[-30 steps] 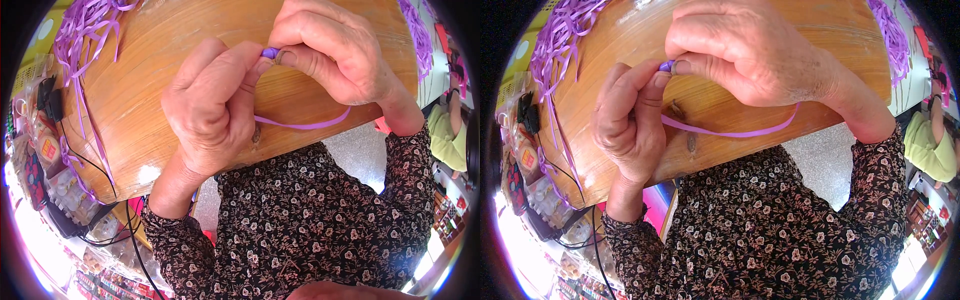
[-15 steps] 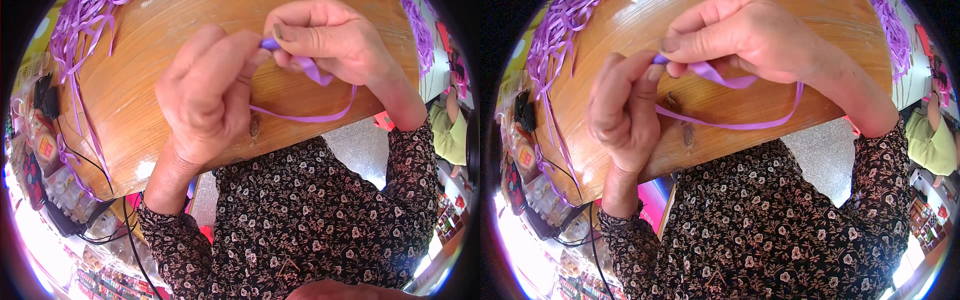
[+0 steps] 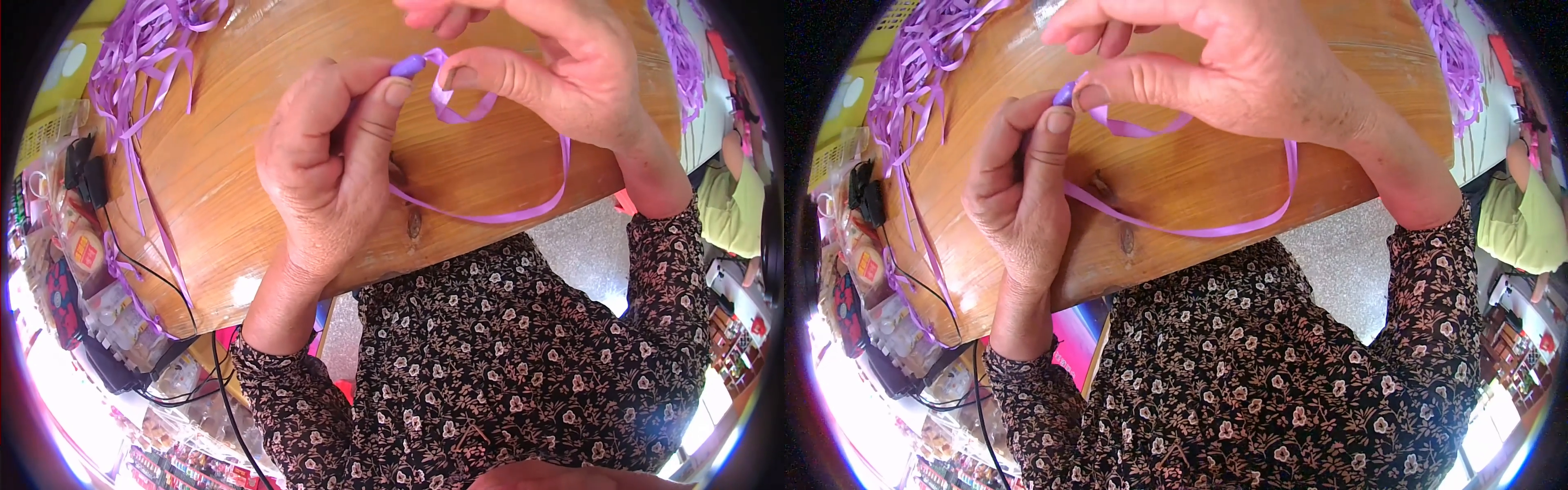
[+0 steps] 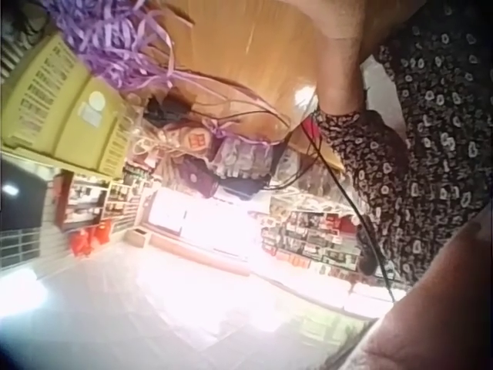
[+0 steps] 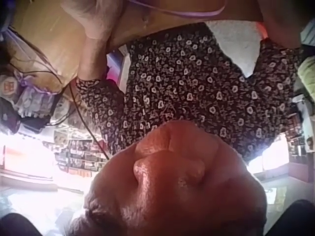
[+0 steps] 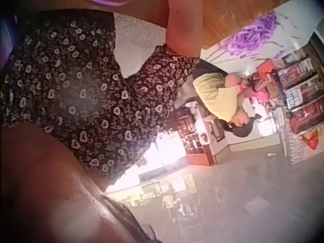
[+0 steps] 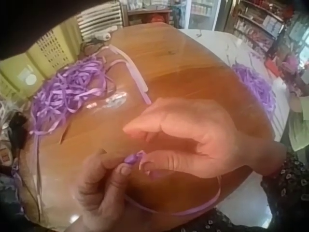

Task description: Tying knots into purple ribbons at a table.

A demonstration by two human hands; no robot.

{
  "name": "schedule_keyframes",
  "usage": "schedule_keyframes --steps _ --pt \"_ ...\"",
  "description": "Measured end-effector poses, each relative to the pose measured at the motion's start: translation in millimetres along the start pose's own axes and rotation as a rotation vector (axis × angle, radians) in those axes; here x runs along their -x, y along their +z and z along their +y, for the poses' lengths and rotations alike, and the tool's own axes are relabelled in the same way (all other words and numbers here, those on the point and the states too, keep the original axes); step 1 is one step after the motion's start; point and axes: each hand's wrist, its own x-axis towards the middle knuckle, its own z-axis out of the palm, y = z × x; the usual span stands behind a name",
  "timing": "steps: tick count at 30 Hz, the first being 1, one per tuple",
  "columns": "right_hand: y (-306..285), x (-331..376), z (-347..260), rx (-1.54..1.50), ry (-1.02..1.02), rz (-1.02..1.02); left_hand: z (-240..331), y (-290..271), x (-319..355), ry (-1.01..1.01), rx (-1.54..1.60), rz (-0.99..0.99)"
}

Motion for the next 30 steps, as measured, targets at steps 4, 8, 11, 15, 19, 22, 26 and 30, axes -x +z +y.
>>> schedule_keyframes --steps 4,8,11,15,19,22,26,30 --pt "23 -14 47 0.102 -0.774 0.233 0 0 1 -0.047 0.057 -0.047" --pt "15 -4 55 0.137 -0.443 0.091 10 -3 -2 -0.189 0.213 -0.127" --pt "17 -9 70 0.359 -0.845 0.173 18 -1 -2 -0.376 0.404 -0.123" --pt "28 3 33 -0.068 -0.135 0.045 19 -10 -2 -0.49 0.425 -0.175" --pt "25 1 31 -0.085 -0.146 0.019 23 -8 -4 -0.49 0.476 -0.134" --pt "25 -1 27 -0.089 -0.195 0.031 23 -9 -3 -0.459 0.463 -0.13" --pt "24 3 25 0.06 -0.254 0.107 14 -7 0 -0.281 0.342 -0.139" --pt "23 12 30 0.039 -0.24 0.132 8 -4 -2 -0.216 0.165 -0.187"
